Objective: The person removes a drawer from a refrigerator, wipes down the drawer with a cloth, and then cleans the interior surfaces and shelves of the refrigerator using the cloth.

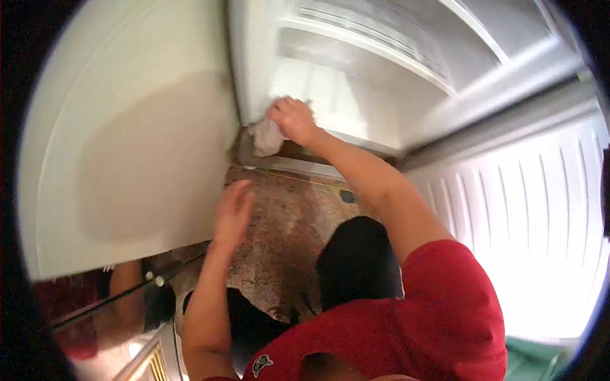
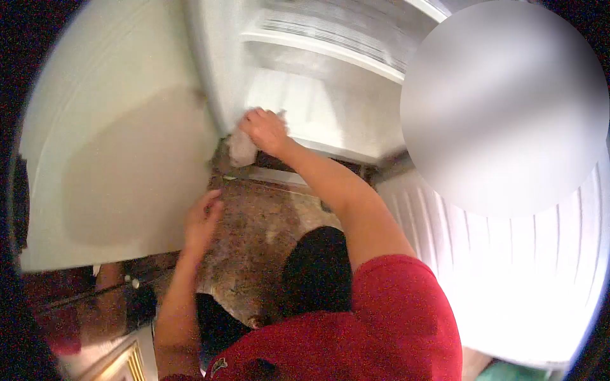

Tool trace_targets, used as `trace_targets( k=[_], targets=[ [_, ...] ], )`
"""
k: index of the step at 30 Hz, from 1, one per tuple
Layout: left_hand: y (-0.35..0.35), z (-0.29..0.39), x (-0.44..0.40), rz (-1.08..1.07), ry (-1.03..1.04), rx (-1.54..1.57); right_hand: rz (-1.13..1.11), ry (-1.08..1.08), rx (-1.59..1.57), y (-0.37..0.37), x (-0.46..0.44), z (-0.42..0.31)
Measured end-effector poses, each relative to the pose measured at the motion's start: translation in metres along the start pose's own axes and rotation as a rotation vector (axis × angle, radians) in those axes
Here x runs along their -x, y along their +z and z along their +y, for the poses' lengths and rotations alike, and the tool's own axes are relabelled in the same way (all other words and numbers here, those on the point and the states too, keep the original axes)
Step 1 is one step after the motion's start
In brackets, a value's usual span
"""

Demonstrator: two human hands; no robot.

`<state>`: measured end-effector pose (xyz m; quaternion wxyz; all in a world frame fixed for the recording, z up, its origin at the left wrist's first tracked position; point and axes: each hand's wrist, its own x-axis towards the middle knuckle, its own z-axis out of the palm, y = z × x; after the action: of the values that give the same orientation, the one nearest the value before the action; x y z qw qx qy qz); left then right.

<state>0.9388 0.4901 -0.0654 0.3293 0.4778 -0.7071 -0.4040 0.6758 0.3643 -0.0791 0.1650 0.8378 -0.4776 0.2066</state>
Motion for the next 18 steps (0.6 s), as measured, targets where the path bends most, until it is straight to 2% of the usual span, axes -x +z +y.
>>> trace_targets(
  k=[2,5,8,9,13,16,18],
  targets=[
    [-0.005,0.006,-0.001,-0.059,-0.149,0.005,0.257,0.148,-0.058,-0.021,-0.001,0.018],
    [0.002,-0.009,-0.001,-0.043,-0.149,0.129,0.42,0.449,-0.047,-0.029,-0.003,0.053],
    [0.011,-0.028,-0.006,-0.102,-0.109,0.001,-0.043,0.583,-0.133,-0.019,0.023,0.069],
    [0.012,-0.025,-0.007,-0.121,-0.117,0.004,0.025,0.486,-0.083,-0.017,0.036,0.06],
    [0.02,-0.017,-0.01,-0.176,-0.099,-0.05,-0.135,0.45,-0.115,-0.034,0.067,0.059],
    [0.02,-0.012,-0.012,-0.191,-0.117,-0.038,-0.126,0.264,0.007,-0.055,0.121,0.068],
    [0.02,-0.018,-0.015,-0.177,-0.139,0.007,-0.144,0.3,-0.05,-0.067,0.153,0.098]
  ],
)
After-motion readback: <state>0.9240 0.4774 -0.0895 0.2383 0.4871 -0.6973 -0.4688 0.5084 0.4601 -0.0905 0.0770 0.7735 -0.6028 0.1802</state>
